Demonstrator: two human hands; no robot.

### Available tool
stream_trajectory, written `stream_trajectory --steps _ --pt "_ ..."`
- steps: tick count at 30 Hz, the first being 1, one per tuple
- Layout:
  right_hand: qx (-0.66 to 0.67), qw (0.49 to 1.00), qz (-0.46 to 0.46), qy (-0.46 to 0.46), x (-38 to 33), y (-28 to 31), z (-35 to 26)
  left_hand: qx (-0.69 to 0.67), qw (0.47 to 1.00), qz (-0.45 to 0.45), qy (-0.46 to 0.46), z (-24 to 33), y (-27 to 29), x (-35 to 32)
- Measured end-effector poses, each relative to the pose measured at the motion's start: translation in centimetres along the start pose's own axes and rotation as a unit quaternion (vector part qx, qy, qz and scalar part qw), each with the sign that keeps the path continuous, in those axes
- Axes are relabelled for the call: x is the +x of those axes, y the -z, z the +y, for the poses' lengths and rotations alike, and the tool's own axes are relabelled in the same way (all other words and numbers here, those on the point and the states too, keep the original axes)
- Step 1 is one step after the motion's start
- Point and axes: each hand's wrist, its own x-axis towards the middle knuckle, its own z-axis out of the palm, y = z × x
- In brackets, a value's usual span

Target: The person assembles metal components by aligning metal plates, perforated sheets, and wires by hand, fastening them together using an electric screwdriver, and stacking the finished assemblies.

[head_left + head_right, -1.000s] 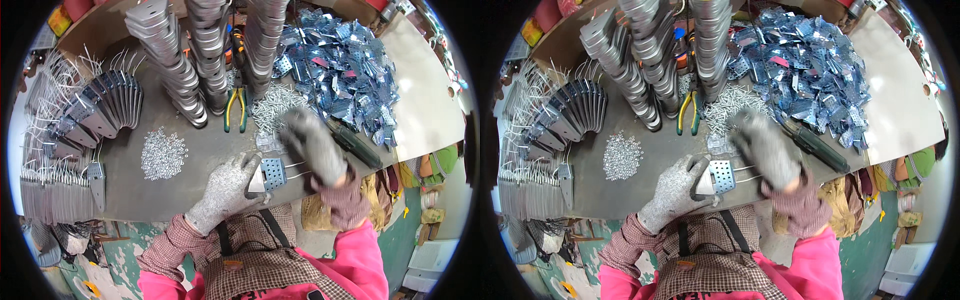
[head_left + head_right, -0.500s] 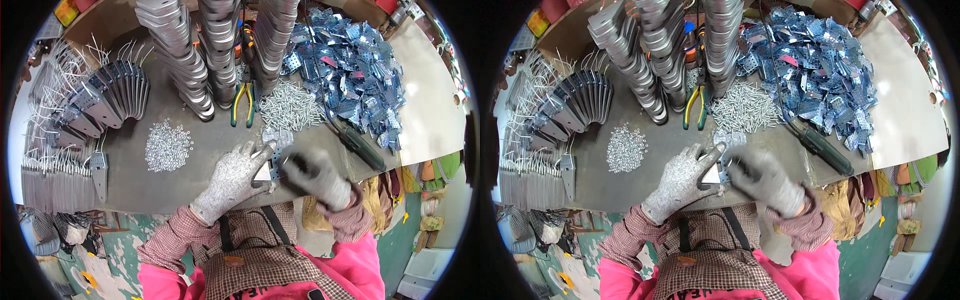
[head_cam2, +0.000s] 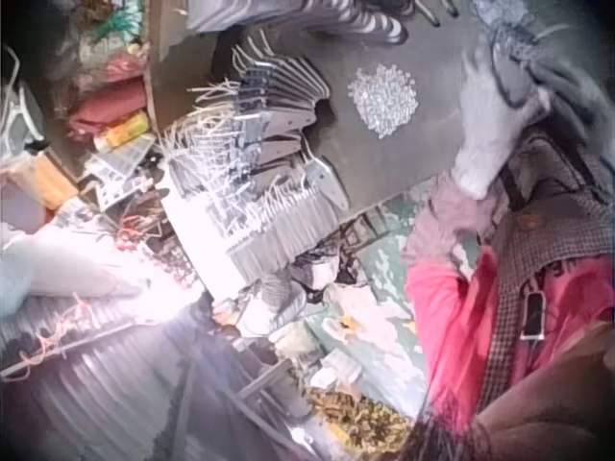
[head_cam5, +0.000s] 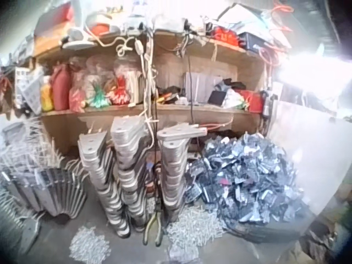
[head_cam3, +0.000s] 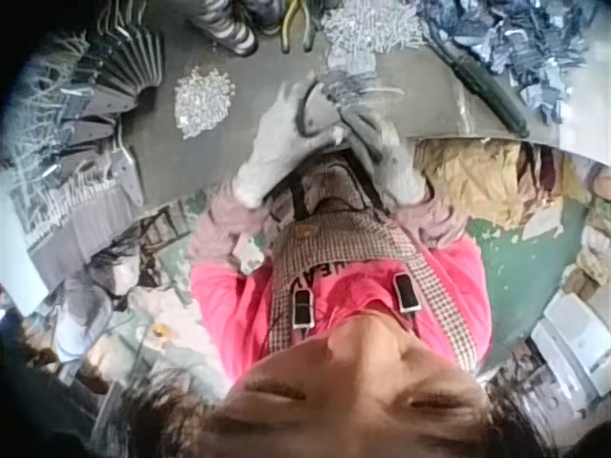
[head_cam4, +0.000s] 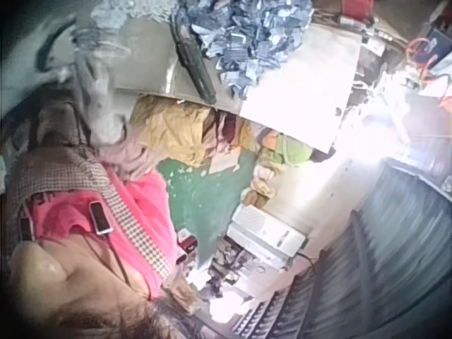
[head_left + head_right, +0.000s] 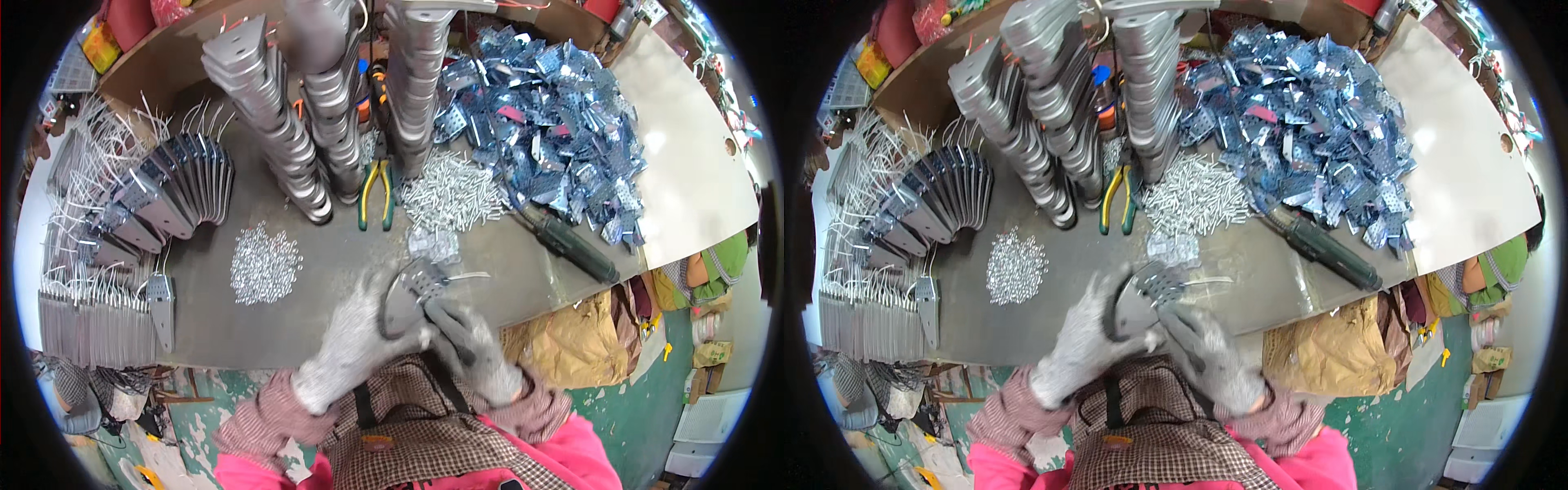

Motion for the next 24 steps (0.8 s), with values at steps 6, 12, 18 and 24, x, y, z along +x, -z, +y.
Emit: stream_trajectory --steps 6,12,18,24 --pt "0.271 0.917 0.163 -0.244 -2.0 0.4 2.5 0.121 0.969 -0.06 -0.208 5.9 -2.3 7.7" --pt "-0.025 0.971 0.202 -0.126 0.6 -1.3 1.1 0.595 0.767 0.119 -0.206 0.3 -4.5 31.7" --pt "0.148 0.944 0.232 -0.183 0.6 -0.3 1.1 0.429 0.85 0.128 -0.276 10.0 -2.2 25.5" --pt "0.238 0.911 0.254 -0.222 0.1 -0.1 1.4 0.024 0.998 0.013 -0.052 2.5 0.2 5.8"
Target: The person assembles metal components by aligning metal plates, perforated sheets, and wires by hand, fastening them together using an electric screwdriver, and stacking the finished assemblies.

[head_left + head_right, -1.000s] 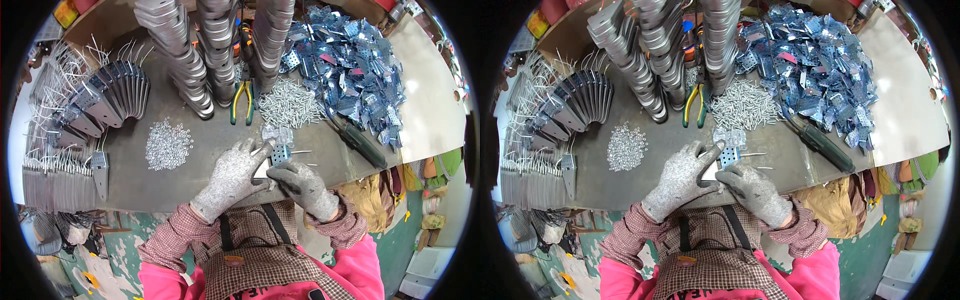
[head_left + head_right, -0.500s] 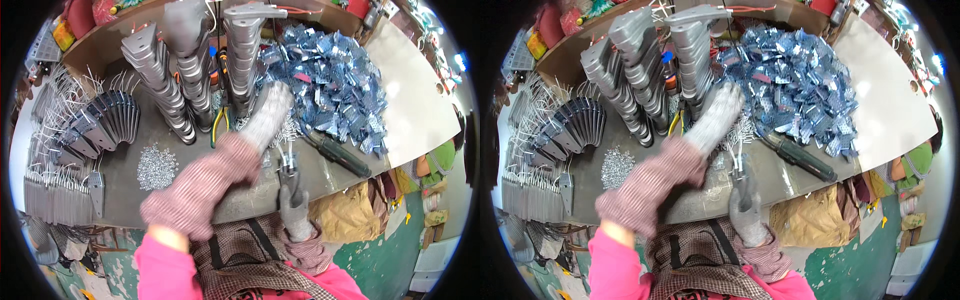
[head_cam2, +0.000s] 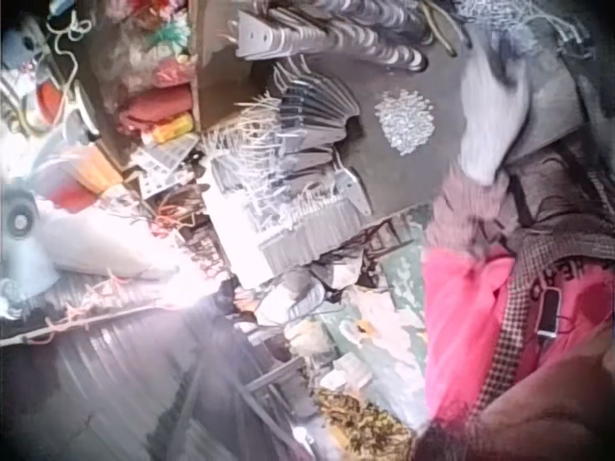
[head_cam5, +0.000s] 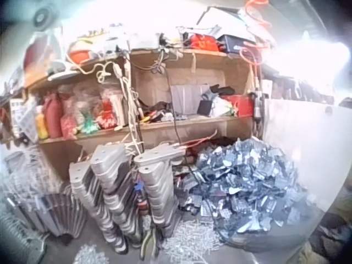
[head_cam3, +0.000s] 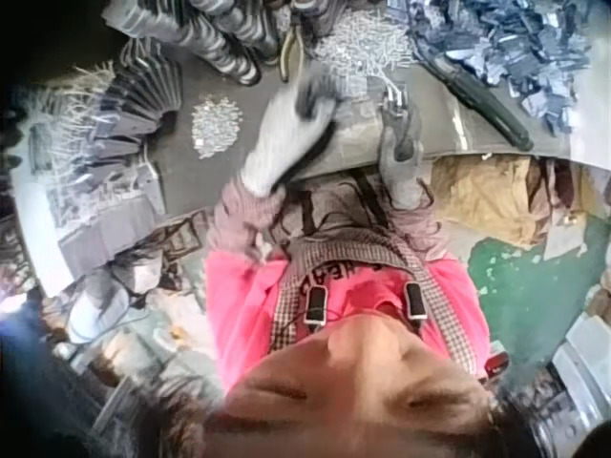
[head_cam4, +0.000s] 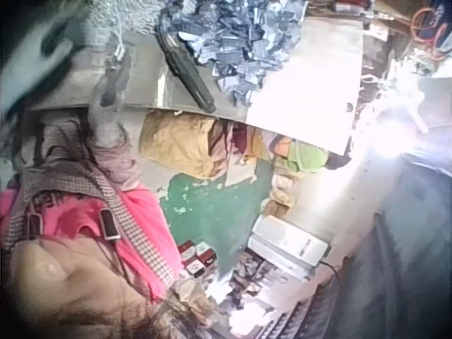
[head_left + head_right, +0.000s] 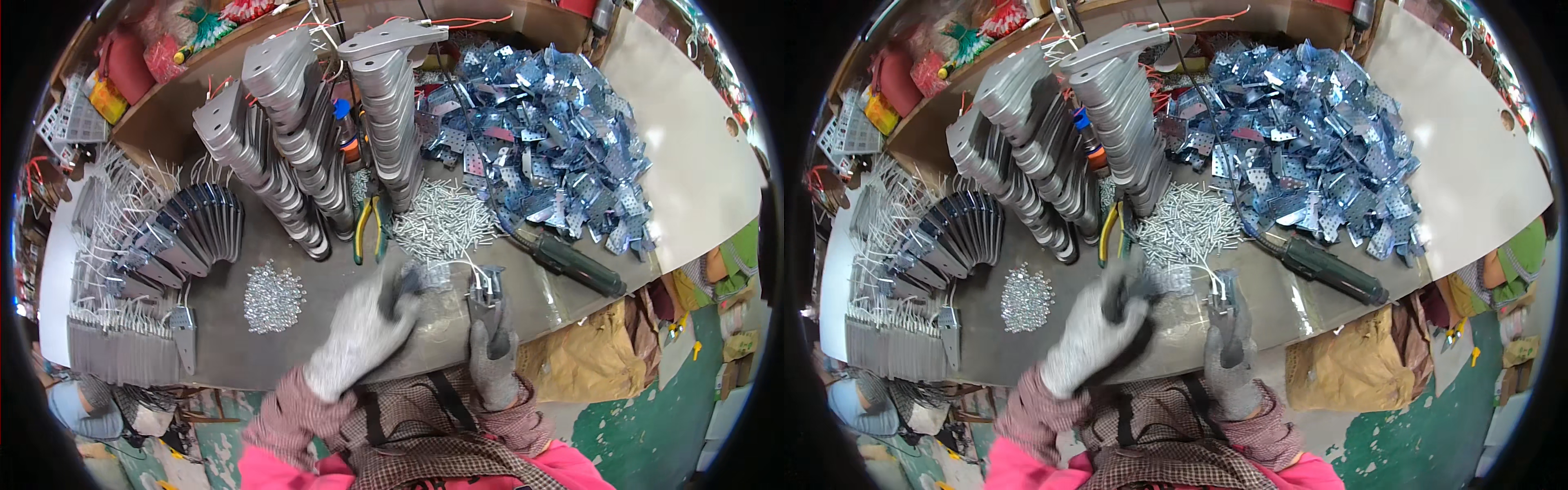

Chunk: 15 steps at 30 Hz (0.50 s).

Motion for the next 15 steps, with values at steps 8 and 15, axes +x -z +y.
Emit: stream_trajectory --steps 8,15 --pt "0.188 0.967 -0.163 -0.061 0.9 -2.1 -1.6 -0.297 0.95 0.067 0.073 -2.5 1.6 -6.8" --pt "0.321 0.859 -0.305 -0.258 0.0 -4.4 -6.3 -0.26 0.956 0.117 0.077 -2.4 2.1 -7.0"
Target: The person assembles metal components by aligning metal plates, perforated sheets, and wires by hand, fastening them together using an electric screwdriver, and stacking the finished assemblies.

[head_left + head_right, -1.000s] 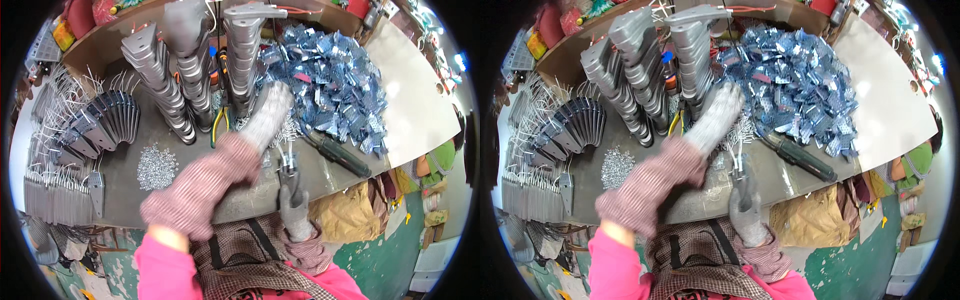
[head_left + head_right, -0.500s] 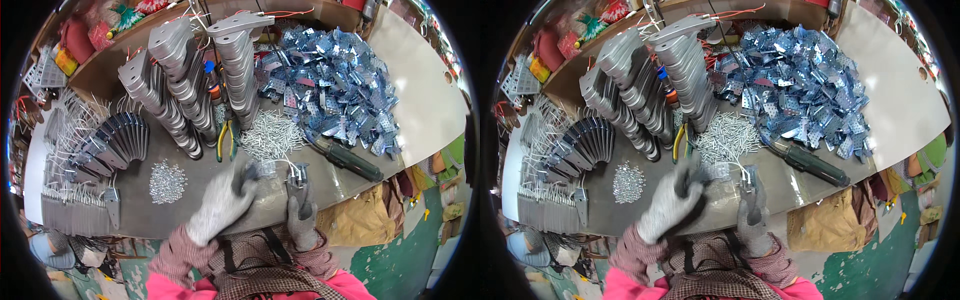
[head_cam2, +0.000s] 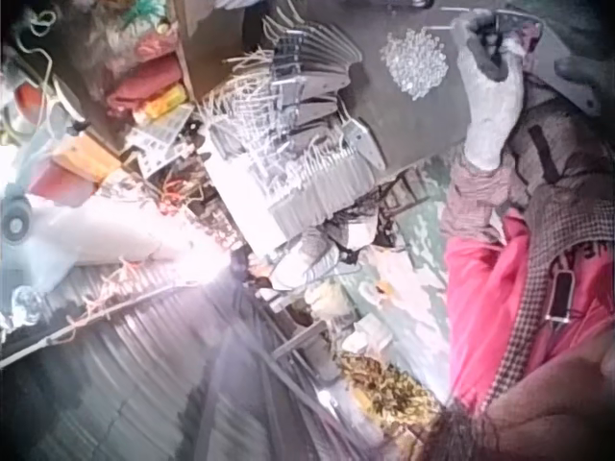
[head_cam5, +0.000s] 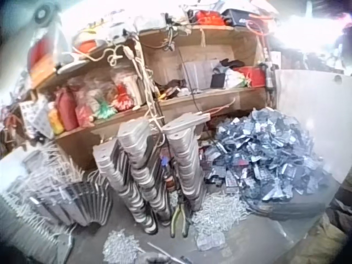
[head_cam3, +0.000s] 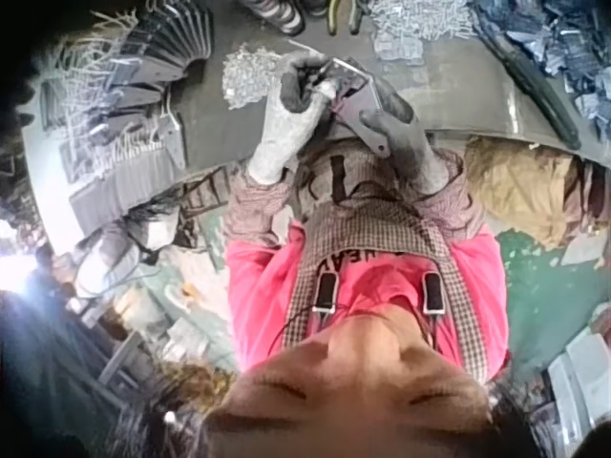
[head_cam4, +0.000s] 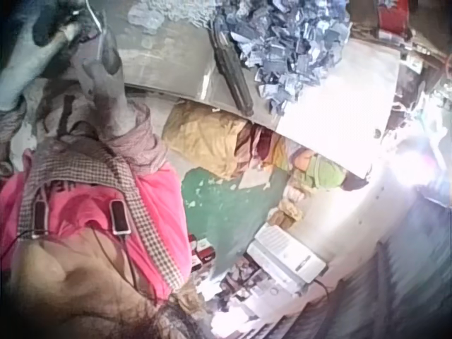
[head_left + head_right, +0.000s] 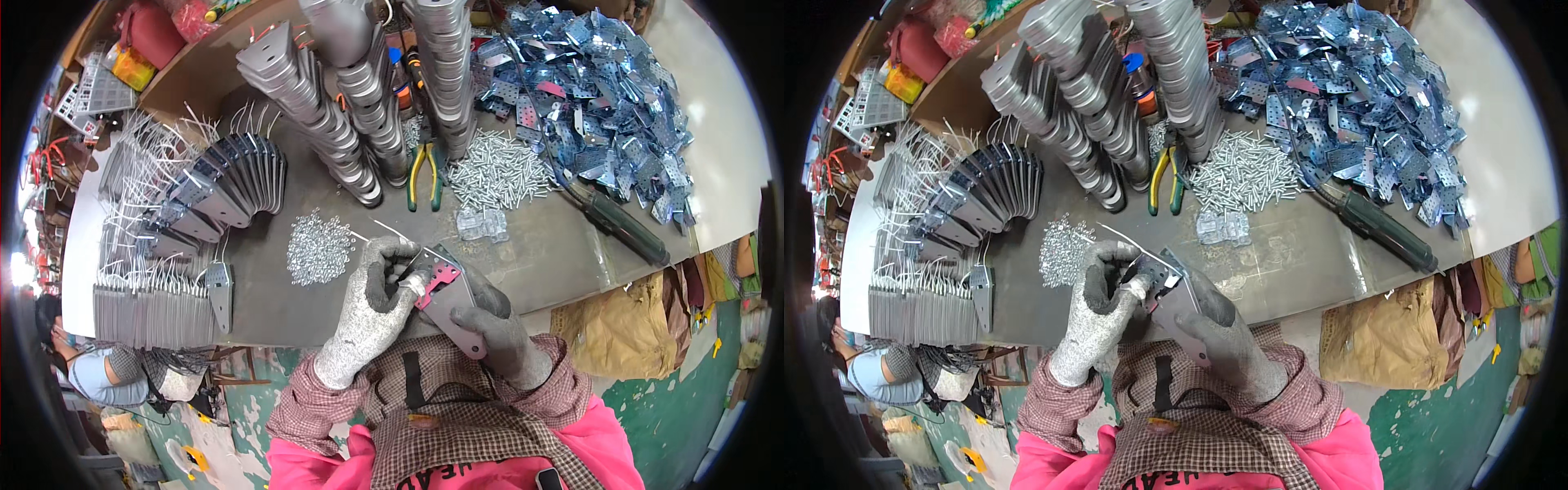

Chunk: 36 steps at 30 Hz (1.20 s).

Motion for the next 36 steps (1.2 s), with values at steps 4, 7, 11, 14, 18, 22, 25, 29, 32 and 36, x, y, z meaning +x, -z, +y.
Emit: stream_trajectory --steps 4,7,11,14,18,22,25,29,32,36 --pt "-0.019 1.0 -0.005 -0.004 -0.1 0.8 0.7 0.073 0.996 -0.048 -0.01 0.3 1.2 -0.3" --pt "-0.065 0.997 -0.044 0.013 -0.3 1.4 1.0 0.059 0.993 -0.104 0.022 0.7 1.5 -0.2" --pt "-0.06 0.997 -0.041 -0.014 -0.2 0.9 -0.2 0.007 0.997 -0.069 0.038 0.0 1.6 0.2" --pt "-0.038 0.998 -0.042 -0.032 -0.2 1.5 0.1 0.043 0.997 -0.054 0.024 -0.5 1.8 0.0" --pt "-0.021 0.998 -0.023 -0.046 0.1 1.3 -0.2 -0.057 0.997 -0.028 -0.035 -0.5 1.7 -0.6" --pt "-0.053 0.998 -0.012 -0.024 0.0 0.8 0.1 0.089 0.993 -0.058 -0.061 -1.2 1.4 0.3" --pt "-0.058 0.998 -0.01 -0.02 0.1 0.9 0.2 0.135 0.988 -0.047 -0.06 -0.7 1.2 0.4" --pt "-0.002 0.999 0.035 0.012 0.3 -0.3 0.8 0.25 0.953 -0.029 -0.166 -0.9 0.3 0.3" --pt "-0.257 0.946 0.112 0.164 0.4 0.0 4.1 0.436 0.86 -0.045 -0.261 -0.6 -1.4 0.1" --pt "-0.426 0.858 0.063 0.279 0.6 3.0 7.2 0.316 0.932 -0.032 -0.174 -2.3 -2.0 -2.7"
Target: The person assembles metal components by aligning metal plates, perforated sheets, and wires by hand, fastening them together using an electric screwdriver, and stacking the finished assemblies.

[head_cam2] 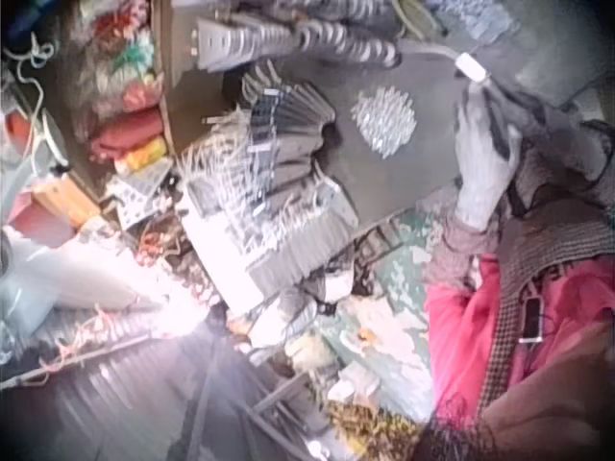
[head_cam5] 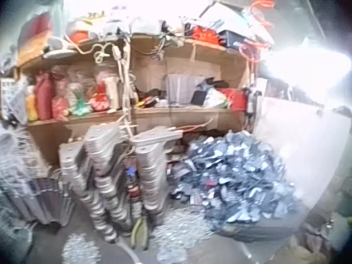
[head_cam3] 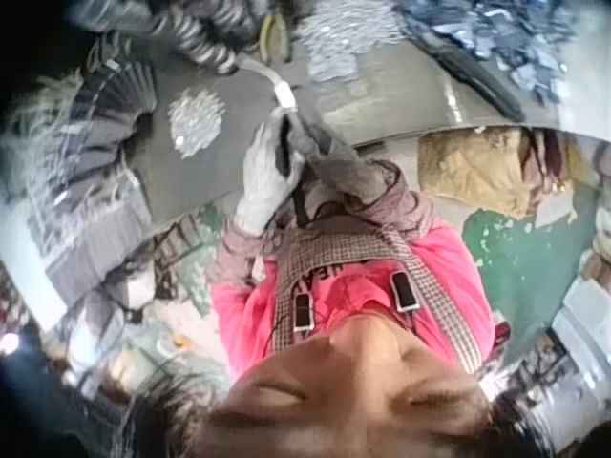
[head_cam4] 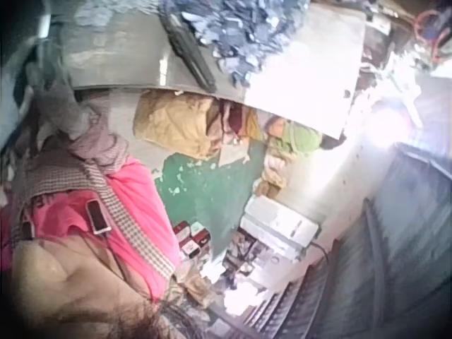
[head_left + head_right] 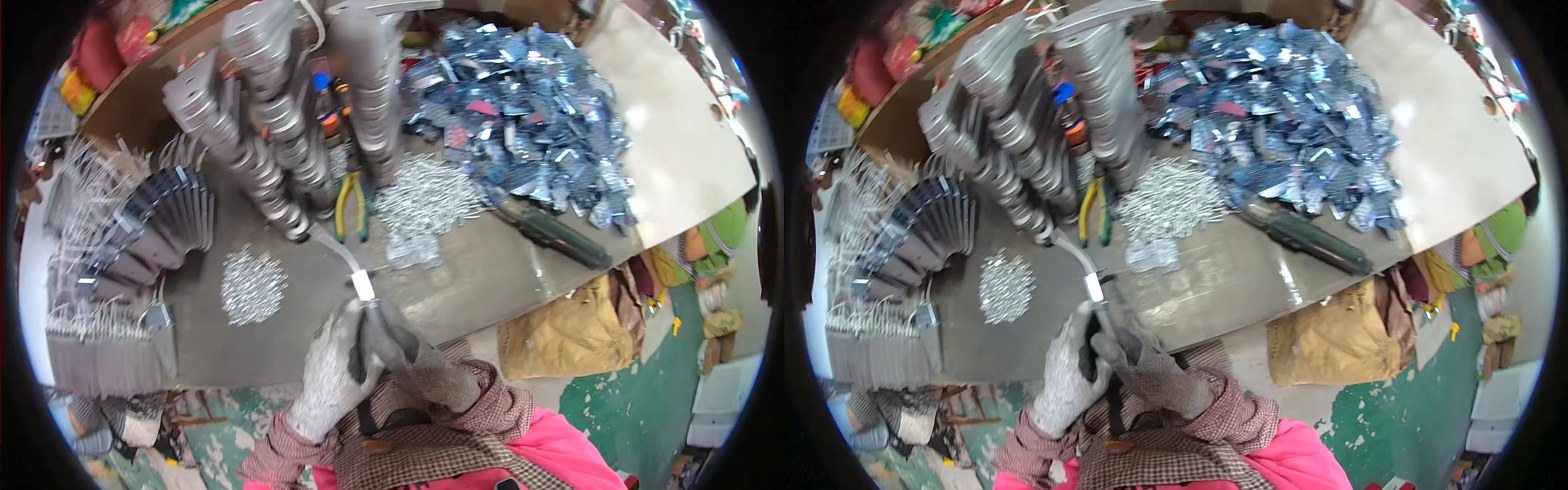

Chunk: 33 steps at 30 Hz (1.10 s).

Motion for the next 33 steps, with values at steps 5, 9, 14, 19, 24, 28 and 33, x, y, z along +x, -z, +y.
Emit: stream_trajectory --steps 5,9,14,19,24,28,33 --pt "-0.285 0.95 0.106 -0.07 3.5 14.1 -0.2 -0.018 0.999 0.004 0.049 -1.7 -0.3 -0.9" --pt "-0.569 0.812 0.097 -0.082 0.3 27.0 2.4 -0.052 0.998 -0.037 0.026 -1.9 -1.0 -0.3" --pt "-0.486 0.87 0.011 -0.077 3.1 26.4 -0.3 -0.039 0.999 -0.015 0.027 -3.3 -1.0 -0.9" --pt "0.338 0.914 0.223 -0.025 4.0 23.8 -3.0 -0.043 0.998 -0.041 0.028 -2.5 -1.2 -0.7" --pt "0.66 0.731 0.168 0.041 8.4 11.2 0.5 -0.008 0.997 -0.057 0.053 -2.8 -2.1 -0.8" --pt "0.769 0.602 0.213 0.031 9.3 8.0 1.9 -0.005 0.997 -0.056 0.055 -2.7 -2.4 -1.1" --pt "0.766 0.594 0.245 -0.007 9.0 7.7 2.5 0.073 0.99 -0.108 0.049 -3.1 -2.2 -1.5"
